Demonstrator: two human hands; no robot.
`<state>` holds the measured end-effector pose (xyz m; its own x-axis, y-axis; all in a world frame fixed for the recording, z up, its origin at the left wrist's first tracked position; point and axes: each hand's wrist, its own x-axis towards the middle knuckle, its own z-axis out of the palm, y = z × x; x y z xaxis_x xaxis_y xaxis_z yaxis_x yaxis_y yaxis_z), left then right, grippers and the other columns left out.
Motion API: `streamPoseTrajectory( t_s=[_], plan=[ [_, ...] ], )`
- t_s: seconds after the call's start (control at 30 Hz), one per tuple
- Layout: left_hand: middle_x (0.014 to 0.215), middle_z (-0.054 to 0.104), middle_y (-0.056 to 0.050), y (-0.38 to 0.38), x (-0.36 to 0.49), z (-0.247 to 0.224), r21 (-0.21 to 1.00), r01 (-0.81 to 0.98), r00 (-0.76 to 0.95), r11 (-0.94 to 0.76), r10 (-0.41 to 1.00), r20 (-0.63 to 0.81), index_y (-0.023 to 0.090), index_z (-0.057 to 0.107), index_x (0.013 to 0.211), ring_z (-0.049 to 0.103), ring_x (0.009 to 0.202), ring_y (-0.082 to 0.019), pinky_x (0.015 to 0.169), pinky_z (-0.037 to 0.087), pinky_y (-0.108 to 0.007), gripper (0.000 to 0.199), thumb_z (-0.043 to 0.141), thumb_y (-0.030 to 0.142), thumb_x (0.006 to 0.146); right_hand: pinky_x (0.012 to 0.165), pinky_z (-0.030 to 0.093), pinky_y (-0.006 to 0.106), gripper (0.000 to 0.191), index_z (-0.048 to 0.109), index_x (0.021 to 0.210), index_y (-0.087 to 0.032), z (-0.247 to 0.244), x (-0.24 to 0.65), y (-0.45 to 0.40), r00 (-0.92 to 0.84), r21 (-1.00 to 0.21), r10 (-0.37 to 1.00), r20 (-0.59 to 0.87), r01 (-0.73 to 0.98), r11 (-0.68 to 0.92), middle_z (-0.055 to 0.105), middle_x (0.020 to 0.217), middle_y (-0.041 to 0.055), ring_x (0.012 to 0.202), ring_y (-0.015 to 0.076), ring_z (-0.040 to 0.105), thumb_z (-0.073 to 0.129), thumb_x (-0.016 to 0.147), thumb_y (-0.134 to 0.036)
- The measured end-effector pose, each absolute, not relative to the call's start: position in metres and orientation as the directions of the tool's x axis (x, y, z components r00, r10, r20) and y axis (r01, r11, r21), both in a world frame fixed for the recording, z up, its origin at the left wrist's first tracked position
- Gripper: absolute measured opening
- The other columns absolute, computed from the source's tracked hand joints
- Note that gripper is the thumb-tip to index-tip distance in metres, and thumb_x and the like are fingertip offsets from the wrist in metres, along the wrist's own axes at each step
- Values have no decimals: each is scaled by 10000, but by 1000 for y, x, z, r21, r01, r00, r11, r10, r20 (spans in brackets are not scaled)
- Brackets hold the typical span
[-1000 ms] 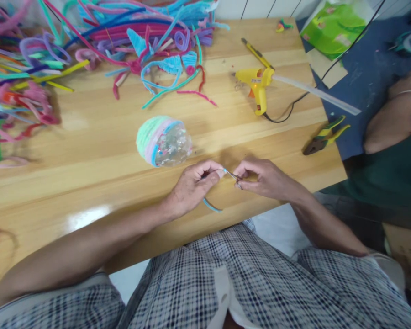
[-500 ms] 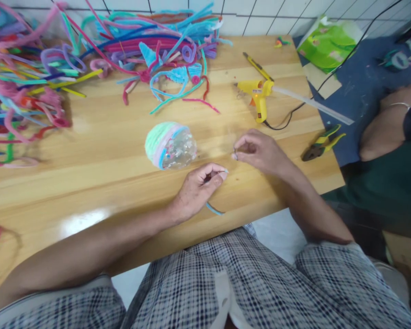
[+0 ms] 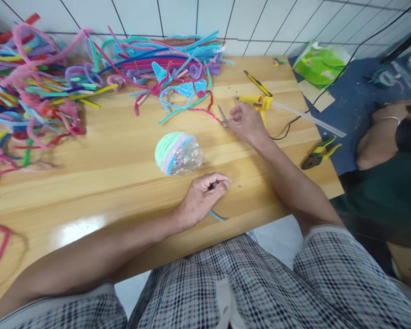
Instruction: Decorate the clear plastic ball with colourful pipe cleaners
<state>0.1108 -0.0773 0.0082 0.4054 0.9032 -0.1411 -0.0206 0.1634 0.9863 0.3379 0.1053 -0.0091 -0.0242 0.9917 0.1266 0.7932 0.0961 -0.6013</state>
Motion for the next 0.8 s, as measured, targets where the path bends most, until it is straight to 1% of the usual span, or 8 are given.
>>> streamPoseTrajectory(
  t_s=[0.13, 0.27, 0.37, 0.43, 0.53, 0.63, 0.73, 0.8],
  plan=[
    [820, 704, -10, -77, 109, 5, 988, -27, 425, 155, 896, -129, 198, 796, 919, 593, 760, -149, 702, 514, -259, 257, 694, 414, 1011, 948, 653, 427, 243, 728, 1160, -260, 8, 335, 66, -81, -611, 983, 165, 774, 166, 818, 1153, 80, 1015, 260, 764, 793, 982, -411],
    [890, 776, -14, -78, 107, 4, 987, -18, 419, 160, 898, -138, 205, 817, 929, 673, 839, -161, 788, 555, -266, 237, 703, 386, 1030, 837, 606, 347, 106, 737, 1030, -249, 24, 343, -2, -172, -666, 984, 50, 729, 161, 832, 1033, 44, 898, 219, 752, 735, 957, -326],
    [903, 803, -13, -78, 106, 4, 989, -7, 425, 151, 895, -133, 212, 833, 934, 709, 862, -168, 811, 565, -271, 224, 716, 378, 1027, 820, 575, 352, 112, 763, 1005, -246, 24, 373, -47, -97, -647, 994, 58, 754, 111, 833, 987, 45, 865, 216, 737, 708, 967, -335],
    [883, 798, -12, -79, 106, 3, 988, -1, 435, 155, 889, -140, 215, 837, 934, 703, 845, -169, 794, 561, -271, 229, 720, 389, 1024, 807, 563, 377, 144, 784, 1027, -256, 21, 408, -68, 39, -608, 992, 123, 792, 44, 837, 994, 61, 873, 237, 736, 660, 994, -322],
    [849, 763, -9, -78, 107, 3, 984, 11, 431, 180, 887, -167, 213, 820, 931, 667, 817, -170, 756, 544, -272, 257, 740, 441, 1019, 901, 540, 450, 252, 803, 1078, -285, 24, 476, -79, 144, -431, 958, 249, 902, -24, 848, 1114, 121, 980, 288, 739, 651, 921, -158],
    [859, 730, -5, -76, 108, 5, 978, 20, 398, 209, 895, -200, 211, 791, 965, 639, 832, -173, 764, 532, -279, 260, 720, 452, 1029, 1110, 435, 568, 480, 827, 1056, -224, 32, 544, -74, 175, -357, 949, 263, 931, -73, 793, 1387, 279, 1270, 382, 689, 621, 751, 83],
    [803, 653, 19, -73, 108, 7, 974, 6, 402, 228, 891, -211, 212, 757, 993, 552, 743, -150, 708, 483, -273, 217, 674, 410, 1019, 1121, 416, 587, 546, 843, 1180, -168, 37, 589, -62, 145, -120, 979, 144, 985, -128, 672, 1589, 358, 1448, 437, 605, 656, 772, 144],
    [753, 581, 37, -71, 108, 9, 972, -22, 420, 234, 884, -203, 212, 722, 959, 488, 696, -139, 673, 446, -271, 212, 664, 412, 1000, 1093, 429, 559, 518, 842, 1249, -138, 38, 604, -55, 113, -22, 993, 19, 993, -113, 669, 1586, 377, 1452, 433, 607, 718, 817, 119]
  ],
)
